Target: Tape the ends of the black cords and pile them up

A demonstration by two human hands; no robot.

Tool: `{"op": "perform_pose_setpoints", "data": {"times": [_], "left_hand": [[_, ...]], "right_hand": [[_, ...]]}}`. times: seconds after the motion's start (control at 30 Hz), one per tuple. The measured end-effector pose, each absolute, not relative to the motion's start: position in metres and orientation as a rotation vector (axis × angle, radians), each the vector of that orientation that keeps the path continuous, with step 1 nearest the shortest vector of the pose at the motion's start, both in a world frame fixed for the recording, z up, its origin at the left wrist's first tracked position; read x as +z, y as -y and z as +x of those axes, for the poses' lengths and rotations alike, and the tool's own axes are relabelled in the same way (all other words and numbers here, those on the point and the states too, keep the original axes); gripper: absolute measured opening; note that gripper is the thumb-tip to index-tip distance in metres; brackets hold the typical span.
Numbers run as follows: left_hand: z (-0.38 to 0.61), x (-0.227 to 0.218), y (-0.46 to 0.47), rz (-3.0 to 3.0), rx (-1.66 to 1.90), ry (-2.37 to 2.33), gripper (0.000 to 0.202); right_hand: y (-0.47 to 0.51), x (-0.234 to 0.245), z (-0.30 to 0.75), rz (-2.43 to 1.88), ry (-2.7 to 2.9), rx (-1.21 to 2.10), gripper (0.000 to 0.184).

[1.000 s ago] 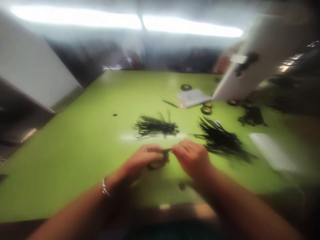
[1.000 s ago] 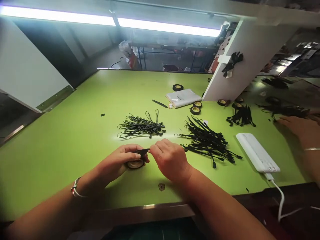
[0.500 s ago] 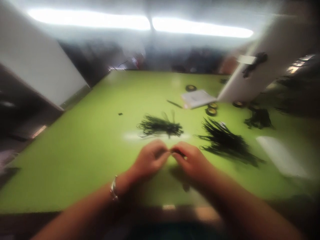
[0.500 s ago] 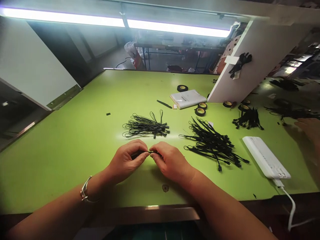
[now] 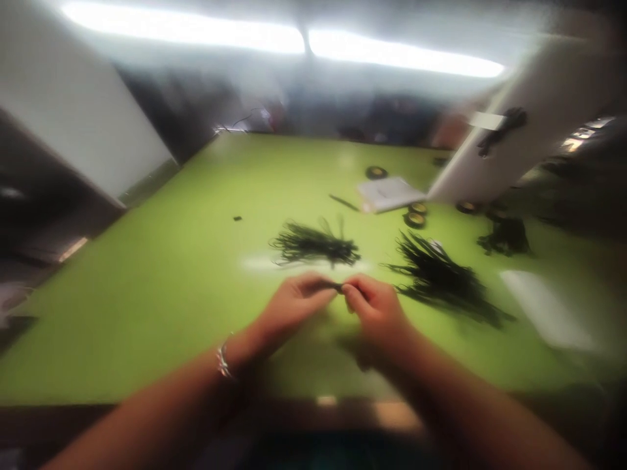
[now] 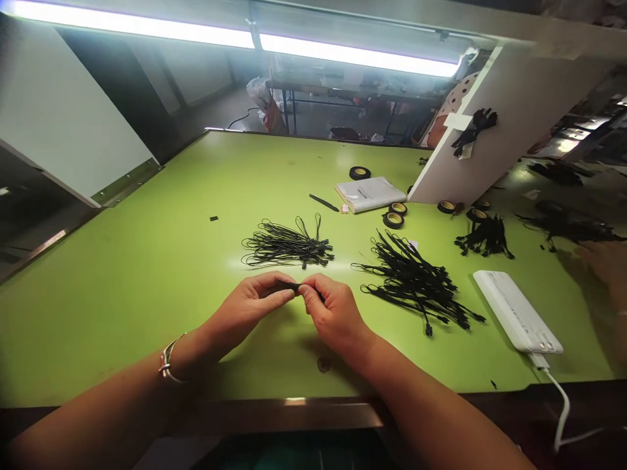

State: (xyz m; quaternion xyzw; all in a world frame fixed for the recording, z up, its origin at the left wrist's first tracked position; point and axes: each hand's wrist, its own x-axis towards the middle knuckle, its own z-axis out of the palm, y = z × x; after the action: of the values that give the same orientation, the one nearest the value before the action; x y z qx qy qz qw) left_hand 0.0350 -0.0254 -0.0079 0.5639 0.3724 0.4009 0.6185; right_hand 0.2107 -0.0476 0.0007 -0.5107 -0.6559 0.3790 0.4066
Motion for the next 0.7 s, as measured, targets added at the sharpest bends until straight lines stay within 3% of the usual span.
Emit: {"op": "perform_pose_setpoints", "data": {"times": [0.17, 0.5, 0.7], "left_hand": [[0.0356, -0.0156, 0.0239, 1.258, 0.95, -0.858, 0.012], [0.0337, -0.0089, 0.0197, 1.37, 0.908, -0.94, 0.01], [0.0299, -0.0064, 0.0228, 1.393, 0.815, -0.88, 0.014]], "right_hand": [[0.0445, -0.0049, 0.2057, -1.309, 1.668, 1.14, 0.034], [0.0439, -0.0032, 0.2062, -1.254, 1.598, 1.265, 0.035], [0.0452, 0.0019, 0.213, -1.267, 1.769, 1.064, 0.03]]}}
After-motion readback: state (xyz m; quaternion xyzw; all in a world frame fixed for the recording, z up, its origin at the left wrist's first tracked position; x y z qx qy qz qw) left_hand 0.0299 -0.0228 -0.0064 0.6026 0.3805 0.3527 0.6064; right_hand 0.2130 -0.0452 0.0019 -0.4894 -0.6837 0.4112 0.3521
